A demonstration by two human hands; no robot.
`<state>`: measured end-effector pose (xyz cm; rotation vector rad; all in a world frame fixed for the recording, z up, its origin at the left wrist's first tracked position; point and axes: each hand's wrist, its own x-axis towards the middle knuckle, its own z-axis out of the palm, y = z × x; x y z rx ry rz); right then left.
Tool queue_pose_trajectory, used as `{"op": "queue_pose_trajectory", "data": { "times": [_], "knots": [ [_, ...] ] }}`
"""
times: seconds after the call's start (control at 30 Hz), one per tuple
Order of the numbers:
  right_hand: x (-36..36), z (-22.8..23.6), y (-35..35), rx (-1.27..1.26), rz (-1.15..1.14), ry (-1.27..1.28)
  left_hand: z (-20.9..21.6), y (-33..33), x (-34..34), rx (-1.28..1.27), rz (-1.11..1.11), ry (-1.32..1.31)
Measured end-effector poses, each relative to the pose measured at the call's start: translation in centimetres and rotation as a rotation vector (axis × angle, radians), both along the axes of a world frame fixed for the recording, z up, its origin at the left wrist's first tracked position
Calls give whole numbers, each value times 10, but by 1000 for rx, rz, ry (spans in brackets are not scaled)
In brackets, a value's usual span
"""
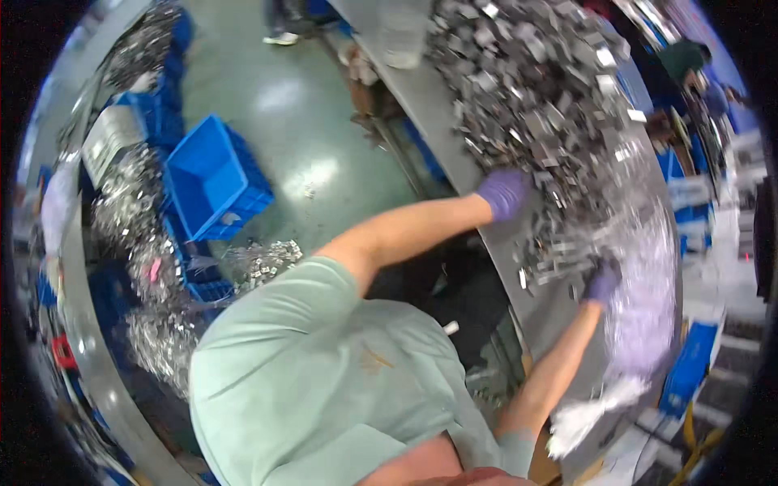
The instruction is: Manually attaching small metal components to a bundle of wires at a workbench.
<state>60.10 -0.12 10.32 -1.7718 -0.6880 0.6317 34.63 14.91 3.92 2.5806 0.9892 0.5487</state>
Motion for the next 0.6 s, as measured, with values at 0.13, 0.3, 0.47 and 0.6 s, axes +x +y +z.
{"op": "queue_pose_trajectory", "data": {
  "times": [0.13, 0.3, 0.47, 0.6],
  "knots": [
    [-40, 16, -3, 211, -89, 186, -43, 10, 21, 136, 79, -68],
    [-88, -30, 10, 219, 171, 375, -20, 10, 6, 38, 43, 23],
    [-136, -58, 43, 174, 407, 601, -21, 7, -10, 72, 14, 0],
    [-135, -81, 52, 193, 415, 708, -5, -4, -26, 127, -37, 66]
  ]
}}
